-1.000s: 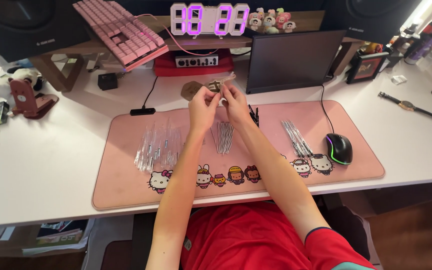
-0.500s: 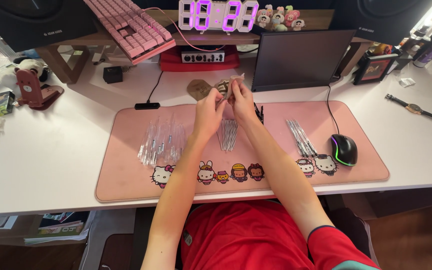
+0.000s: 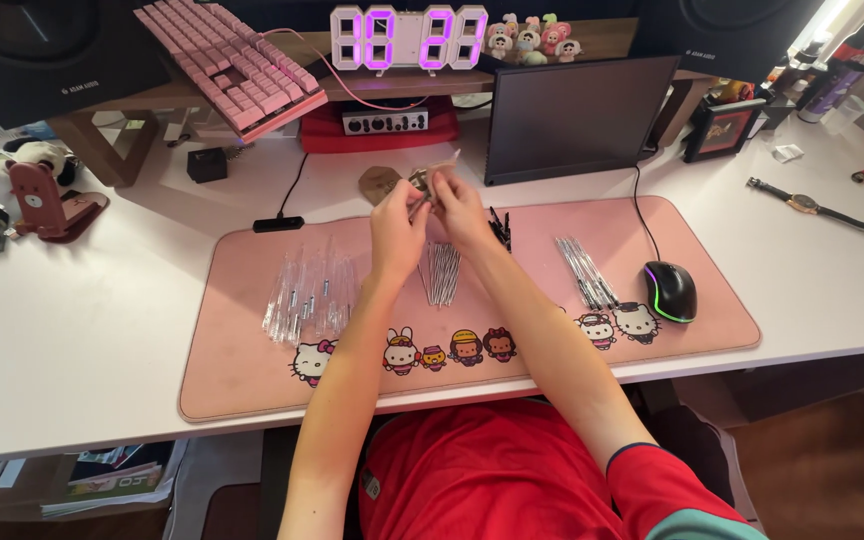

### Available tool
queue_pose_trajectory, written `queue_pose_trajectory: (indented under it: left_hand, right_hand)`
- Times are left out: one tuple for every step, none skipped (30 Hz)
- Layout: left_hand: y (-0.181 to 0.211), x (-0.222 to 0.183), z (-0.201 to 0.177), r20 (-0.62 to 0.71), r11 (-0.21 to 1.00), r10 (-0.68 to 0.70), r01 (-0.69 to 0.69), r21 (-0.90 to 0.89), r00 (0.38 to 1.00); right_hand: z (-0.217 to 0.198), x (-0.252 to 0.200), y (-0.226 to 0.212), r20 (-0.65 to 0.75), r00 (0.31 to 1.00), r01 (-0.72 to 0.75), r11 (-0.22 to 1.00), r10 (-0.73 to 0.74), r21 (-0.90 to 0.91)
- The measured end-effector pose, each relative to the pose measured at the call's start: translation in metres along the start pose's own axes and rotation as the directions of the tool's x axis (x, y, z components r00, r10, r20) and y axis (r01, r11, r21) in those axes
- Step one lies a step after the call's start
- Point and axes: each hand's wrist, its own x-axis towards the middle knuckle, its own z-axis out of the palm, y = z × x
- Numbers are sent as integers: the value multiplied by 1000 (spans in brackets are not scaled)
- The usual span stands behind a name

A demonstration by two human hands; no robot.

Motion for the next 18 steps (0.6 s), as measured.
queue_pose_trajectory:
  left_hand:
    - [2,0,0,-2,1000,0,0,-1,1000]
    - [3,0,-1,-7,1000,2,-2,-14,1000]
    - [4,-1,-2,-11,1000,4,-4,-28,1000]
    - [4,-1,-1,-10,1000,1,-1,-26,1000]
    - [4,-1,-1,-9,999,17,-18,-32,1000]
    - [5,-1,0,-5,999,34,-34,-39,999]
    - [8,-4,0,-2,999,29,-30,-40,1000]
    - [10,-5,-1,23,999,22,-21,-35,999]
    - [14,-5,-3,49,999,15,-13,-29,999]
    - [14,-4,-4,49,999,17,-15,-29,999]
    - [15,-4,-5,50,1000,17,-16,-20,999]
    - [16,-5,-6,51,1000,15,-15,-11,999]
    - [15,-4,-6,51,1000,16,-15,-12,999]
    - [15,-5,-5,28,1000,18,-18,-10,999]
    - [14,-6,-4,5,1000,21,-21,-8,1000]
    - [14,-8,-2,5,1000,19,-19,-9,1000]
    - [13,-9,-1,-26,999,34,-34,17,999]
    - [12,-9,0,-59,998,52,-50,44,997]
  right_hand:
    - [-4,2,0,2,1000,1,1000,-1,-1]
    - [-6,3,0,14,1000,15,999,-15,-50]
    - [-10,5,1,27,999,31,995,-28,-98]
    - [-9,3,-4,27,999,27,995,-24,-98]
    - [-9,2,-8,33,999,41,995,-38,-88]
    - [-10,0,-13,36,998,54,995,-51,-80]
    - [-6,-7,-23,33,998,50,995,-47,-82]
    - [0,-11,-33,21,998,54,997,-53,-49]
    - [6,-16,-43,9,998,60,998,-59,-16]
    - [2,-12,-42,8,998,61,998,-61,-15]
    - [-2,-8,-41,8,999,50,998,-50,-34]
    - [-6,-5,-40,7,999,37,998,-36,-53]
    - [-4,-5,-37,7,999,37,998,-37,-54]
    - [-2,-7,-34,-12,999,51,998,-52,-29]
    - [-1,-9,-31,-32,997,66,998,-66,-5]
    - [-2,-11,-29,-32,997,65,998,-65,-7]
    - [-3,-13,-27,-4,998,62,996,-63,-63]
    - [-1,-13,-26,27,998,64,991,-61,-118]
